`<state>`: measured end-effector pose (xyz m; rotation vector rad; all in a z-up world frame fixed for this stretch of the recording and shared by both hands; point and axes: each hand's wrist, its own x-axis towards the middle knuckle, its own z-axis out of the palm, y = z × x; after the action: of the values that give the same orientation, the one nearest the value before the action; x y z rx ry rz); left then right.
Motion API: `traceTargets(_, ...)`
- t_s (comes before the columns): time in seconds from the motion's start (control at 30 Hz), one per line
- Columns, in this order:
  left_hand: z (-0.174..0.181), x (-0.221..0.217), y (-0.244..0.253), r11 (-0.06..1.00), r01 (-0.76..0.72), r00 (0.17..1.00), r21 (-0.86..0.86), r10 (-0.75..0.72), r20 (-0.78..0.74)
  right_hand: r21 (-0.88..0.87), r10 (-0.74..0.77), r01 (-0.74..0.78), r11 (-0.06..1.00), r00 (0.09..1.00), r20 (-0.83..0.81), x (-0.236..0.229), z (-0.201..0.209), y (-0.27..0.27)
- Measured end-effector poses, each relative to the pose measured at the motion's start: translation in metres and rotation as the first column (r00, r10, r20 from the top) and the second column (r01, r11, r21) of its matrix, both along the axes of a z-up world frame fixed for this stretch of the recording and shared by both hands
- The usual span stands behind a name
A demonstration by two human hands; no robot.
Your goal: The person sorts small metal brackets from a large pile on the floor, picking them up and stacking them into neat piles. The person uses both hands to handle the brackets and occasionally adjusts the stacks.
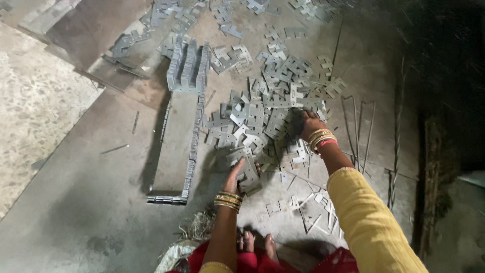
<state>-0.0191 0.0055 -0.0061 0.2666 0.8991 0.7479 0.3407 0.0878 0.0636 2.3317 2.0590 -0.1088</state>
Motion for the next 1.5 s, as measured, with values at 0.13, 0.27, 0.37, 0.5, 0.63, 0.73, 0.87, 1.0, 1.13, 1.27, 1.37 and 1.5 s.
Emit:
traceTargets(0.13,0.012,-0.002,0.002,0.994,-0.066,0.968,-0.083,0.084,0.238,-0.142,-0.04,0.047,0.989,0.998,0.055,-0.011,-0.001,0.012)
traceTargets(0.27,0.032,-0.002,0.002,0.994,-0.084,0.95,-0.066,0.1,0.296,-0.366,-0.148,0.17,0.915,0.985,0.088,-0.041,0.018,-0.016)
traceTargets(0.37,0.048,0.0,0.002,0.993,-0.083,0.939,-0.082,0.105,0.328,-0.395,-0.132,0.161,0.904,0.986,0.1,-0.075,0.029,-0.047)
traceTargets(0.5,0.066,-0.006,-0.002,0.993,-0.07,0.911,-0.092,0.101,0.4,-0.448,-0.058,0.089,0.89,0.995,0.083,-0.117,0.045,-0.087)
traceTargets(0.63,0.078,-0.012,-0.005,0.993,-0.109,0.904,-0.049,0.12,0.41,-0.367,-0.172,0.164,0.916,0.985,0.011,-0.132,0.061,-0.103)
traceTargets(0.73,0.083,-0.015,-0.003,0.992,-0.109,0.899,-0.057,0.123,0.421,-0.185,-0.136,0.132,0.974,0.991,-0.012,-0.137,0.054,-0.09)
traceTargets(0.87,0.086,-0.014,-0.002,0.986,-0.101,0.907,-0.133,0.146,0.396,-0.007,0.158,-0.158,0.987,0.987,-0.008,-0.141,0.038,-0.052)
traceTargets(1.0,0.076,-0.018,0.0,0.99,-0.064,0.895,-0.126,0.112,0.431,-0.273,0.086,-0.039,0.961,0.983,0.162,-0.148,0.051,-0.03)
traceTargets(1.13,0.061,-0.018,0.003,0.996,-0.071,0.926,-0.047,0.083,0.368,-0.207,0.067,-0.067,0.976,0.998,-0.009,-0.155,0.088,-0.059)
traceTargets(1.27,0.055,-0.019,0.006,0.992,-0.063,0.93,-0.106,0.097,0.355,0.181,0.436,-0.425,0.887,0.9,-0.023,-0.158,0.102,-0.095)
traceTargets(1.37,0.06,-0.016,0.001,0.998,-0.005,0.919,-0.056,0.027,0.393,0.07,0.267,-0.266,0.961,0.964,-0.004,-0.16,0.078,-0.085)
traceTargets(1.5,0.065,-0.016,-0.001,0.998,0.041,0.95,-0.051,-0.023,0.31,0.032,0.138,-0.141,0.989,0.987,0.086,-0.167,0.028,-0.057)
